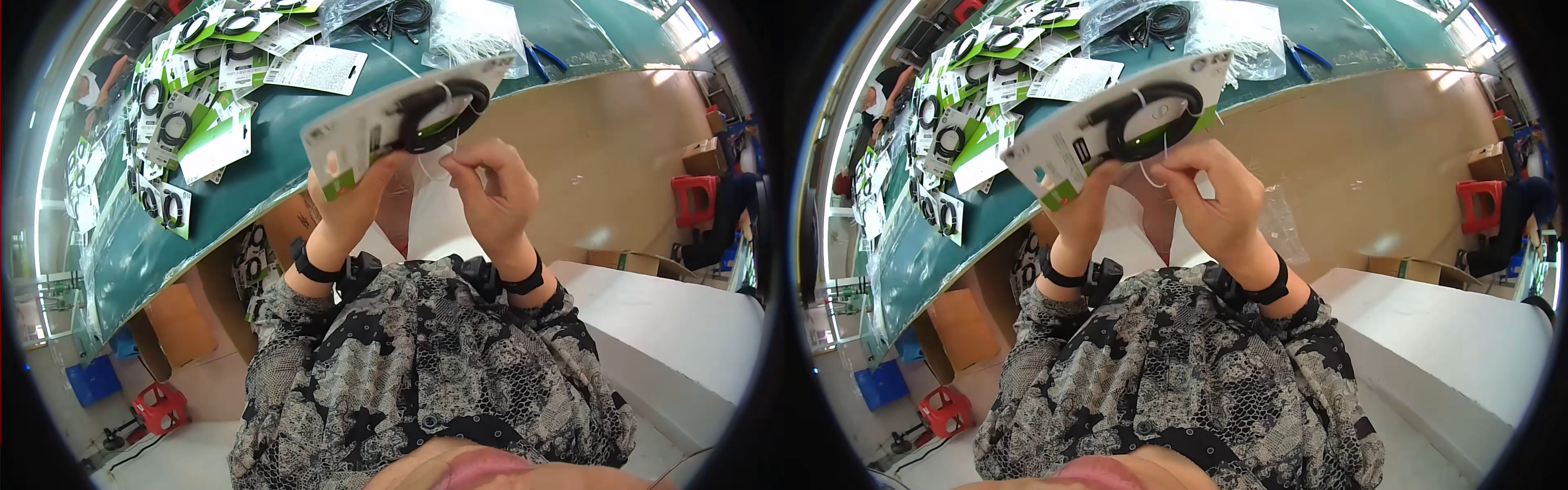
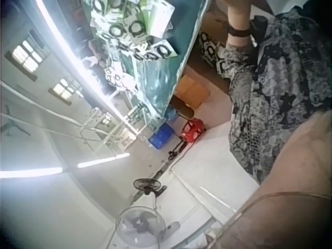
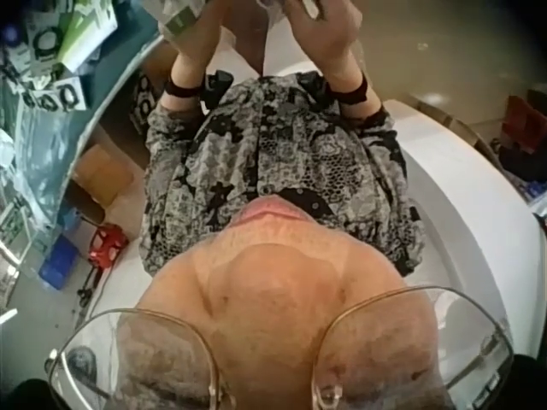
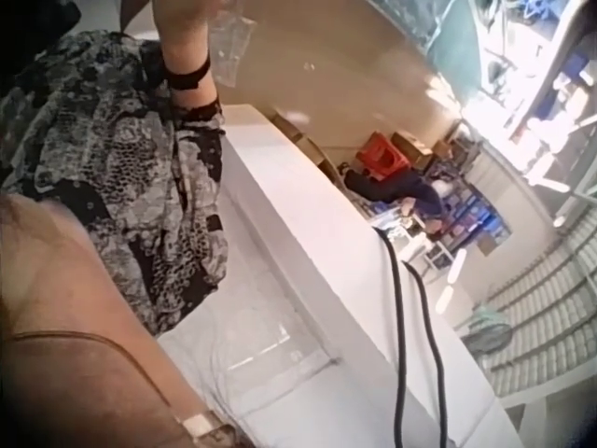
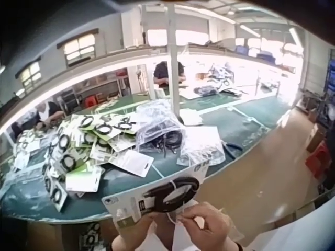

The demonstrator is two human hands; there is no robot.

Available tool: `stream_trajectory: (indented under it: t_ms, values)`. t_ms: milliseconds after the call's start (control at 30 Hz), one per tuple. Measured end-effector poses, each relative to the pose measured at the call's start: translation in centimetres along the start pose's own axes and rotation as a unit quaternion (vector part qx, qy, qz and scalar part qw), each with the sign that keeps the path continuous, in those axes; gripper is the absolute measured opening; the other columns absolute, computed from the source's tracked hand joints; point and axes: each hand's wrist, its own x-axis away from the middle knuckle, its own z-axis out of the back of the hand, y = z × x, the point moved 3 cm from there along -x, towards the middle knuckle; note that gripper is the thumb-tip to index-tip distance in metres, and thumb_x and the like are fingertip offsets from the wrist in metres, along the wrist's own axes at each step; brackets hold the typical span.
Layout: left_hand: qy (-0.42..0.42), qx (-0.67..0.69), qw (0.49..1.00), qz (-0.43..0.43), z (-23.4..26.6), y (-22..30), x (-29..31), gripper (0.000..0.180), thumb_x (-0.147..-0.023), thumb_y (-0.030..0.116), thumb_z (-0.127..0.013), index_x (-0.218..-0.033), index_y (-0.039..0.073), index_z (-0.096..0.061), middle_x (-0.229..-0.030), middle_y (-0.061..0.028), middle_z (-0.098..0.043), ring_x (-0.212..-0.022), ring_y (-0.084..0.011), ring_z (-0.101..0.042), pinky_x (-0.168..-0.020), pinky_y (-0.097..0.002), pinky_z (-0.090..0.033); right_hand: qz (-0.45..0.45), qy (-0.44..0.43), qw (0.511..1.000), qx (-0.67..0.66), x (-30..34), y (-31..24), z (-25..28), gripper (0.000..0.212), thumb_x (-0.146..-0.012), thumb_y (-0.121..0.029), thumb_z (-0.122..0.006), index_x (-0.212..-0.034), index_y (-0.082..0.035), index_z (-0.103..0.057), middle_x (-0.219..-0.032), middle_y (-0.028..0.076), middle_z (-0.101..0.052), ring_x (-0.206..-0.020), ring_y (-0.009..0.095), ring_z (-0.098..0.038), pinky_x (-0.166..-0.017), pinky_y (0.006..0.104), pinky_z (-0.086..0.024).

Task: The person packages a USB cable by threading a plastic tie through the cardboard backing and around the cable, then pulling it tight. They turn the package over to check the back before picking up another cable to repeat the process.

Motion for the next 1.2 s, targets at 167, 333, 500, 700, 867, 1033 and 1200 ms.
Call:
stream_trajectory:
  t_ms: [167,333,500,700,867,1033,1200]
  values:
    - [0.083,0.147,0.983,0.072,-0.7,-0.7,0.1,0.032,-0.078,-0.002,-0.072,-0.107,0.001,-0.059,-0.098,-0.0053,-0.065,-0.083,-0.0145,-0.063,-0.073,-0.0242,-0.051,-0.119,0.065,0.989,-0.054,-0.9,-0.5,-0.6,0.018,-0.08,0.008,-0.066,-0.096,0.002,-0.06,-0.079,0.007,-0.062,-0.068,0.01,-0.059,-0.059,0.0223,-0.048]
    - [0.129,0.285,0.934,0.172,-0.8,-2.8,0.5,0.045,-0.079,-0.004,-0.07,-0.119,0.003,-0.051,-0.108,-0.0047,-0.061,-0.094,-0.014,-0.06,-0.083,-0.0257,-0.05,-0.036,-0.001,0.993,0.112,-2.7,-0.8,-0.2,0.01,-0.079,0.006,-0.067,-0.087,0.001,-0.065,-0.075,0.006,-0.063,-0.062,0.01,-0.059,-0.053,0.0226,-0.046]
    - [0.109,0.284,0.936,0.18,-0.8,-2.9,0.5,0.05,-0.08,-0.005,-0.069,-0.123,0.004,-0.046,-0.113,-0.0052,-0.057,-0.1,-0.014,-0.058,-0.088,-0.027,-0.048,0.004,-0.053,0.982,0.184,-3.3,-1.0,-0.4,0.009,-0.076,0.004,-0.067,-0.084,0.0,-0.065,-0.072,0.007,-0.061,-0.057,0.014,-0.058,-0.051,0.0247,-0.045]
    - [0.113,0.288,0.939,0.149,-1.2,-2.5,0.3,0.048,-0.08,-0.007,-0.068,-0.122,0.004,-0.047,-0.112,-0.0053,-0.058,-0.099,-0.0146,-0.059,-0.088,-0.0271,-0.048,0.006,-0.066,0.978,0.199,-3.4,-0.7,-0.5,0.009,-0.075,0.004,-0.067,-0.082,0.0,-0.064,-0.071,0.007,-0.06,-0.056,0.018,-0.057,-0.05,0.0274,-0.045]
    - [0.109,0.293,0.94,0.135,-1.1,-2.2,0.0,0.047,-0.08,-0.008,-0.067,-0.121,0.004,-0.047,-0.112,-0.006,-0.058,-0.098,-0.0149,-0.059,-0.088,-0.0274,-0.049,0.02,-0.07,0.975,0.211,-3.7,-0.8,-0.6,0.008,-0.075,0.003,-0.067,-0.081,-0.001,-0.063,-0.071,0.008,-0.059,-0.058,0.021,-0.058,-0.052,0.0298,-0.046]
    - [0.116,0.304,0.932,0.162,-1.1,-2.5,0.1,0.046,-0.08,-0.009,-0.066,-0.12,0.004,-0.048,-0.112,-0.0063,-0.058,-0.099,-0.0152,-0.059,-0.087,-0.0276,-0.049,0.022,-0.074,0.973,0.217,-3.9,-0.8,-0.6,0.008,-0.074,0.001,-0.067,-0.081,-0.002,-0.063,-0.072,0.008,-0.059,-0.06,0.023,-0.058,-0.053,0.0308,-0.046]
    - [0.118,0.311,0.93,0.157,-1.2,-2.3,0.1,0.045,-0.08,-0.009,-0.066,-0.12,0.004,-0.048,-0.111,-0.0064,-0.059,-0.099,-0.0153,-0.06,-0.087,-0.0273,-0.05,0.017,-0.082,0.973,0.214,-3.9,-0.8,-0.8,0.008,-0.074,0.001,-0.067,-0.08,-0.002,-0.062,-0.072,0.008,-0.06,-0.06,0.023,-0.058,-0.053,0.0308,-0.046]
